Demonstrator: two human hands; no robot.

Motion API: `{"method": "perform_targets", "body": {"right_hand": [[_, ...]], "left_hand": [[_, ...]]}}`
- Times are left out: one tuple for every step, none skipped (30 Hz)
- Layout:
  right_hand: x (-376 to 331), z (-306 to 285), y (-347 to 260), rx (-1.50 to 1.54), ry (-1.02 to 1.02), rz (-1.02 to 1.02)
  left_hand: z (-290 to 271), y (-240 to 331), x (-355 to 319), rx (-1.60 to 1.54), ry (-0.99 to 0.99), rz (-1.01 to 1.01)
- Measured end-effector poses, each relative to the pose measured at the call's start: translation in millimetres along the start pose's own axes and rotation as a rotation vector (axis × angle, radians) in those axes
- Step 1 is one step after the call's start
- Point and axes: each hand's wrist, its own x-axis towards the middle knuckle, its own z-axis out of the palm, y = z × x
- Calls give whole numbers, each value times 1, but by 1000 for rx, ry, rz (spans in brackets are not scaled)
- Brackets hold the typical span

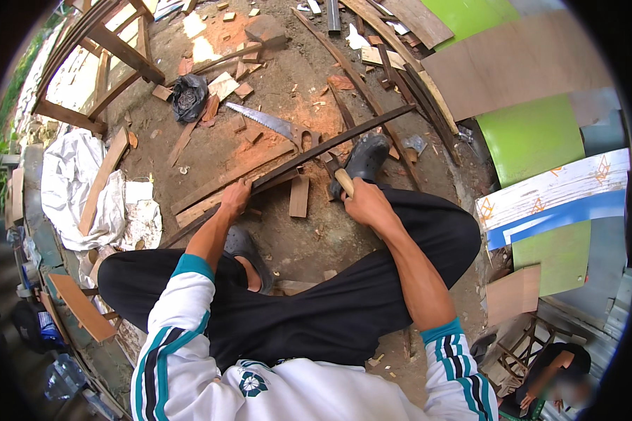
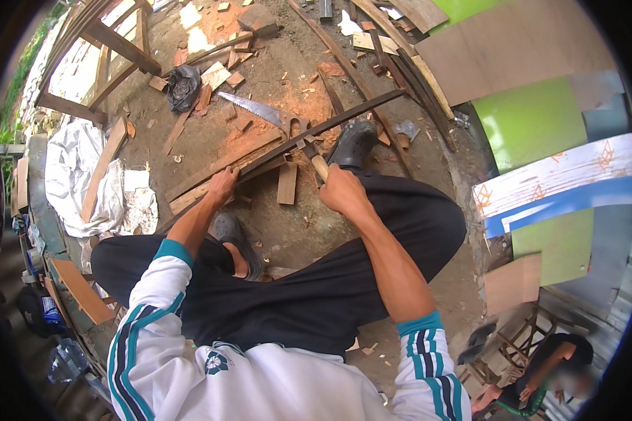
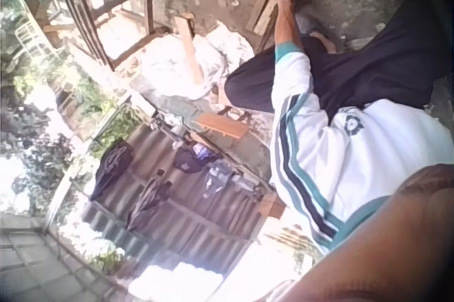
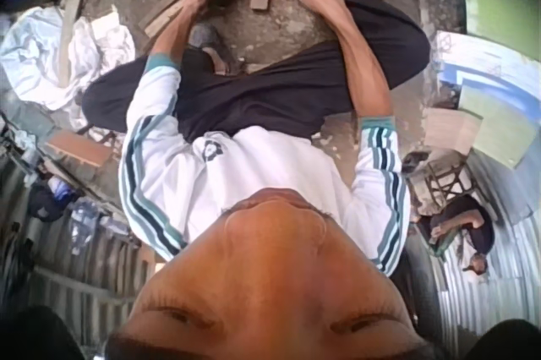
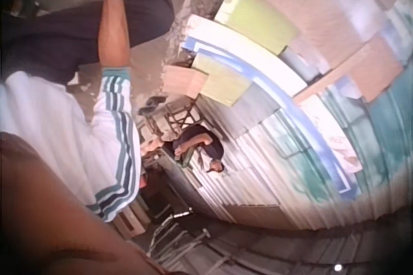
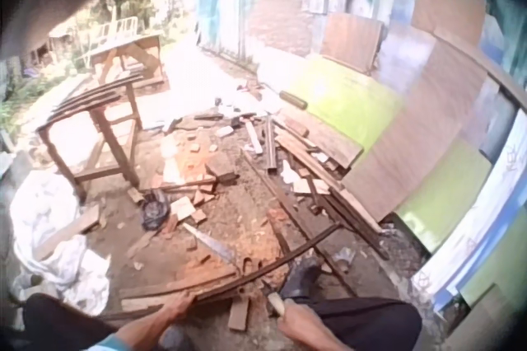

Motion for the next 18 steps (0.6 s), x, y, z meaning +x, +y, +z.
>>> {"method": "perform_targets", "body": {"right_hand": [[-2, -5, -7, -10, 10, 5], [-3, -9, -13, -19, 20, 9], [-4, -13, -16, -21, 28, 5], [-5, -16, -19, -22, 36, 1], [-6, -18, -21, -25, 44, -3], [-6, -18, -28, -7, 21, -12], [-7, -20, -30, 2, 6, -1], [-6, -20, -31, 10, -11, 9], [-6, -19, -29, 10, -11, 22], [-5, -16, -26, 10, -12, 34], [-2, -13, -22, 11, -13, 44], [0, -11, -16, 6, -5, 46], [3, -8, -10, 0, 3, 45], [6, -5, -5, -7, 11, 44], [8, -3, -2, 4, 10, 64], [9, -2, 0, 15, 9, 82], [9, -1, 0, 25, 8, 100], [6, -6, -7, 75, -20, 130]], "left_hand": [[-2, 0, -1, 24, 43, 40], [-4, -1, 2, 15, 20, 8], [-9, 3, 6, 1, -2, -21], [-15, 5, 10, -14, -24, -50], [-14, 3, 16, 21, -24, -42], [-7, -14, 15, 64, -23, -61], [-3, -19, 18, 94, -21, -61], [2, -26, 18, 73, 0, -56], [4, -27, 17, 50, 21, -49], [6, -29, 17, 28, 43, -44], [8, -31, 19, 35, 17, -36], [5, -30, 22, 39, -8, -21], [4, -31, 24, 41, -33, -7], [3, -32, 25, 30, -41, -3], [2, -34, 27, 17, -48, 0], [1, -36, 27, 4, -54, 2], [3, -35, 24, -3, -41, -3], [3, -32, 18, -8, -24, -15]]}}
